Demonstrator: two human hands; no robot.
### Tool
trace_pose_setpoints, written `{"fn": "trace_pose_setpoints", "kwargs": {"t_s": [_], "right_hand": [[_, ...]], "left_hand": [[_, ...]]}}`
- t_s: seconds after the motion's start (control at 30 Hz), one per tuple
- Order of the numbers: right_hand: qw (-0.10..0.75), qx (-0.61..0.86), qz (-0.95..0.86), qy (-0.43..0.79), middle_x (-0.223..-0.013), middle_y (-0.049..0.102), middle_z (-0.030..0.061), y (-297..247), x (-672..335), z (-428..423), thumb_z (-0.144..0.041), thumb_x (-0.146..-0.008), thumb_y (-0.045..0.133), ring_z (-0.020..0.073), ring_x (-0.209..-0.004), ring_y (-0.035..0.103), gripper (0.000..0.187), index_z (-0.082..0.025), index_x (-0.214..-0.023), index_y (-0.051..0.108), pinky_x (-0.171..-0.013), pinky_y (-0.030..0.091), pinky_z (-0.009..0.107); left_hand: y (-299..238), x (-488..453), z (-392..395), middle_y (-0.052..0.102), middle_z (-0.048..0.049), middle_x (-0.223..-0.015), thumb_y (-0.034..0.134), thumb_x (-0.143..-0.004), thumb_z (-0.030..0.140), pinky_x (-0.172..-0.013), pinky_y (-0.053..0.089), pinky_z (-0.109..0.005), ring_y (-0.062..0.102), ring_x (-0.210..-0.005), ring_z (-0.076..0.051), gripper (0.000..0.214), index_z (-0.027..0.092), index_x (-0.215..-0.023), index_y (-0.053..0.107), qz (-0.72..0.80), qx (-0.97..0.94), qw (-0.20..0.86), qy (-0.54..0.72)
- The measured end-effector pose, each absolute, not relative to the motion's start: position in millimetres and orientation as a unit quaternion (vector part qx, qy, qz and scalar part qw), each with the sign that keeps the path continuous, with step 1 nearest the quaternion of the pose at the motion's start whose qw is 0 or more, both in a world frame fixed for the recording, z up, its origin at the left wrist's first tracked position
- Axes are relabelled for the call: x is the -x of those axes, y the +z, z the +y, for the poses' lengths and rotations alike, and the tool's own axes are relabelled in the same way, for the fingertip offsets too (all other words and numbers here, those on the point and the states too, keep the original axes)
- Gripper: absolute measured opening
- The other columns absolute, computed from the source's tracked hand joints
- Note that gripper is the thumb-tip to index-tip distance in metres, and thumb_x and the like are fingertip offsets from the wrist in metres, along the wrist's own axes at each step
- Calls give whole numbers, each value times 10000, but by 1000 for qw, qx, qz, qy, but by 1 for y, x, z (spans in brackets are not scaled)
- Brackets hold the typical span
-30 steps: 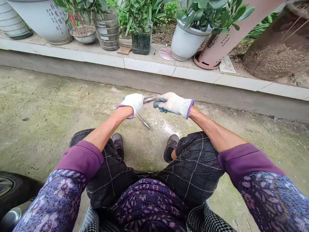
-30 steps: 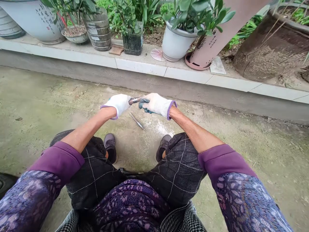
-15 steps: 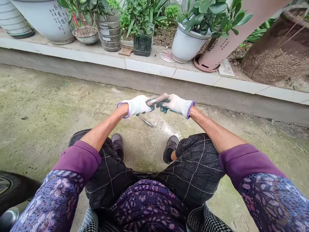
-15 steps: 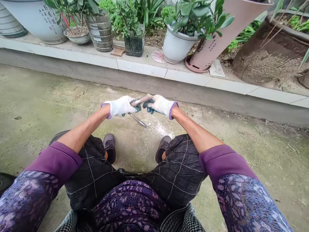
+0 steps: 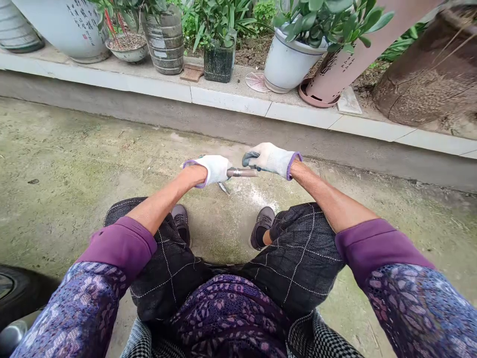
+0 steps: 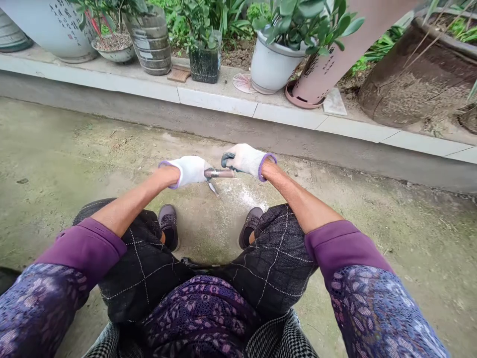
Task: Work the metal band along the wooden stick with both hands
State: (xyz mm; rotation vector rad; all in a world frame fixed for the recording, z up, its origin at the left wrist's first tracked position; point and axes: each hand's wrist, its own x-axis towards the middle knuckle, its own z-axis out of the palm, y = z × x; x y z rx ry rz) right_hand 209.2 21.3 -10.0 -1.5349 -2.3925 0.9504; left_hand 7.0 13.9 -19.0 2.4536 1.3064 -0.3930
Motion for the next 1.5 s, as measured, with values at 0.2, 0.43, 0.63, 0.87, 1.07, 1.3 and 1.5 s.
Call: {"fn": "trace_pose_setpoints", "kwargs": {"t_s": [0.2, 0.43, 0.63, 0.87, 1.07, 1.3, 1.5], "right_hand": [[154, 508, -735, 422, -730, 714, 57, -10, -210, 17, -182, -813, 578, 127, -607, 617, 186, -120, -899, 730, -570, 466, 234], [73, 510, -767, 383, -644, 684, 25, -4, -194, 3, -180, -784, 627, 133, -530, 564, 137, -180, -847, 748, -527, 431, 259], [80, 507, -804, 300, -713, 685, 2, 1, -208, 13, -195, -760, 596, 123, -619, 551, 164, -186, -804, 754, -571, 397, 240], [159, 489, -735, 442, -719, 675, 21, 5, -216, 15, -224, -770, 597, 117, -611, 559, 158, -148, -803, 732, -566, 447, 230], [183, 494, -698, 485, -681, 690, 57, 1, -205, 12, -215, -795, 615, 133, -605, 610, 156, -120, -841, 729, -587, 497, 249], [106, 514, -754, 395, -660, 666, 21, 5, -199, 2, -163, -781, 581, 100, -519, 539, 201, -145, -877, 757, -509, 405, 236], [79, 511, -814, 267, -677, 647, -1, 8, -205, 8, -189, -782, 570, 104, -574, 488, 190, -161, -823, 753, -557, 356, 248]], "left_hand": [[5, 0, 16, 641, -14, -656, 595, -793, 353, -572, 416, -250, 545, -567, -135, 313, 182, -1008, 745, 495, -821, 284, -4], [-11, -1, 22, 727, -169, -919, 463, -919, 268, -773, 491, -354, 691, -889, -283, 339, 145, -1070, 740, 550, -826, 80, -92], [-14, -10, 15, 730, -165, -909, 525, -870, 214, -826, 482, -382, 687, -947, -306, 290, 177, -1043, 756, 480, -860, 72, -159], [4, -2, 8, 658, -30, -645, 604, -759, 380, -573, 447, -269, 607, -594, -169, 261, 203, -871, 759, 469, -842, 253, -79], [7, 0, 6, 680, -46, -689, 627, -763, 327, -500, 451, -254, 566, -513, -129, 373, 161, -1085, 718, 520, -769, 369, 38], [-6, -1, 25, 730, -162, -951, 488, -900, 281, -816, 506, -381, 696, -933, -300, 331, 159, -1076, 741, 552, -826, 85, -77], [-18, -4, 22, 725, -183, -956, 524, -864, 202, -858, 485, -405, 680, -980, -317, 301, 153, -1059, 749, 488, -855, 72, -159]]}}
